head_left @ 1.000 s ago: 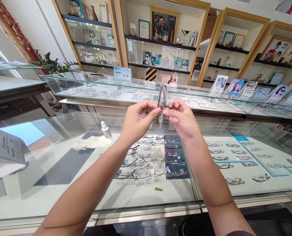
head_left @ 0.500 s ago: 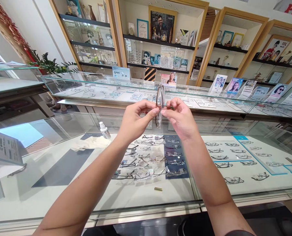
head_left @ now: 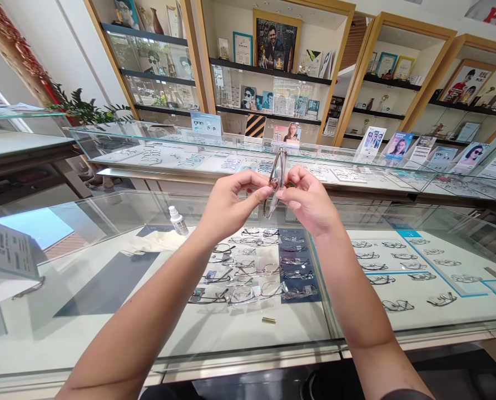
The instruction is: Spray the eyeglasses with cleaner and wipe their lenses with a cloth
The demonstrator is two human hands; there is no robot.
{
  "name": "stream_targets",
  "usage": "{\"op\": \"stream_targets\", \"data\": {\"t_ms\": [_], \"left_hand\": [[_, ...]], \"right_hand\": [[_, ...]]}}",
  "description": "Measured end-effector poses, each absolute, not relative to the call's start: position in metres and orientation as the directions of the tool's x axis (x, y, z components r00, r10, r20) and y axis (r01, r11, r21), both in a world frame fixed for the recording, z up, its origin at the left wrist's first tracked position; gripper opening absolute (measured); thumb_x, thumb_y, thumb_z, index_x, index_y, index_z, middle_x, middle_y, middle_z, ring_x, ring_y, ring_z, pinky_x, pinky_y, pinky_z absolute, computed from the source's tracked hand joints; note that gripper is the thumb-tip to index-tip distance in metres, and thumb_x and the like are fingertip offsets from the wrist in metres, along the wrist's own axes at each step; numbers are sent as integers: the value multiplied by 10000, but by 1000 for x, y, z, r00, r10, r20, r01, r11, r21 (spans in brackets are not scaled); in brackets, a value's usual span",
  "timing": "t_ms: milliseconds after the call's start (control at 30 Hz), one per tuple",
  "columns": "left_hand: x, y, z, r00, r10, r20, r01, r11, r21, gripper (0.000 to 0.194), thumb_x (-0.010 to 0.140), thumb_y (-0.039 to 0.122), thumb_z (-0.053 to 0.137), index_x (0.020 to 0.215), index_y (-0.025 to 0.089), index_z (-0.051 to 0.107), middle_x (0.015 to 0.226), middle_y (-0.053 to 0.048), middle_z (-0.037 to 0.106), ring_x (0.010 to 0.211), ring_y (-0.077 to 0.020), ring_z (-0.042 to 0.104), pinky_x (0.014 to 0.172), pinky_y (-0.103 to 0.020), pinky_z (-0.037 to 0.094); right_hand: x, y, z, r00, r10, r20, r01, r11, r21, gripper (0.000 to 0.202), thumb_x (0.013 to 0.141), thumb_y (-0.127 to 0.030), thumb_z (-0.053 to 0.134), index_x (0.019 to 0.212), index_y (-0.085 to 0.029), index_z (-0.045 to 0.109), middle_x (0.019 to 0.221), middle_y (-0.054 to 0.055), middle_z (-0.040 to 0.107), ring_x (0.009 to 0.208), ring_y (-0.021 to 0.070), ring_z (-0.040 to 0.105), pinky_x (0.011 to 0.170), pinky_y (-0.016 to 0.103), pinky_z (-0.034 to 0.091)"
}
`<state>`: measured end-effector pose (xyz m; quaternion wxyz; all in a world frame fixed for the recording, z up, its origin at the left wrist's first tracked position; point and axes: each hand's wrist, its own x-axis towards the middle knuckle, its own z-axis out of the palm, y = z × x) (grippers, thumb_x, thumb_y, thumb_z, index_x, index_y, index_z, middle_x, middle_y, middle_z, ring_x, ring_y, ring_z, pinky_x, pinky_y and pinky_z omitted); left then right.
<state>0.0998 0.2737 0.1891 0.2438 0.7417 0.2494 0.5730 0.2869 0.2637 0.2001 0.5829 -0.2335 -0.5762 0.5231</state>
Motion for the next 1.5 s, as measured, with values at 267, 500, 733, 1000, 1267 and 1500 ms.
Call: {"op": "stream_targets", "data": {"t_ms": [267, 500, 733, 1000, 1267, 1500], "left_hand": [[98, 274, 191, 228, 649, 726, 121, -759, 640, 297, 928, 503, 825, 888, 213, 776, 975, -83, 807, 890, -216, 724, 831, -362, 572], [102, 275, 189, 155, 655, 740, 83, -755, 650, 319, 899, 516, 855, 862, 211, 767, 915, -73, 789, 843, -200, 709, 795, -350, 574], [102, 278, 187, 179, 658, 732, 65, -750, 658, 334, 889, 537, 861, 867, 213, 781, 921, -76, 794, 854, -203, 714, 804, -353, 580], [96, 281, 189, 229, 711, 665, 7, -685, 729, 328, 861, 526, 886, 875, 213, 786, 930, -80, 800, 886, -214, 738, 872, -368, 609], [79, 284, 197, 269, 689, 672, 109, -716, 690, 311, 878, 530, 863, 856, 231, 781, 914, -75, 790, 855, -218, 722, 830, -373, 591], [66, 279, 209, 278, 673, 686, 297, -739, 604, 315, 906, 536, 818, 844, 229, 786, 921, -78, 814, 861, -217, 727, 837, -343, 587]], "right_hand": [[285, 265, 200, -201, 884, 423, -351, 339, -873, 502, 644, -191, 851, 801, -259, 380, 896, -28, 475, 833, 152, 510, 799, 358, 453], [283, 264, 201, -147, 879, 454, -348, 383, -855, 518, 645, -233, 863, 793, -257, 367, 879, -38, 429, 835, 143, 515, 839, 361, 448], [281, 264, 199, -160, 868, 470, -302, 411, -860, 550, 647, -270, 866, 809, -268, 340, 865, -34, 427, 822, 155, 456, 813, 366, 450], [282, 261, 202, -173, 871, 460, -272, 407, -872, 568, 637, -278, 867, 806, -267, 324, 901, -23, 426, 822, 156, 467, 835, 383, 481], [291, 261, 205, -216, 882, 418, -311, 344, -886, 516, 642, -182, 843, 786, -255, 352, 907, -31, 435, 775, 129, 489, 779, 365, 447], [304, 265, 207, -174, 891, 419, -262, 368, -892, 515, 622, -181, 845, 772, -253, 358, 873, -42, 442, 773, 124, 509, 762, 347, 440]]}}
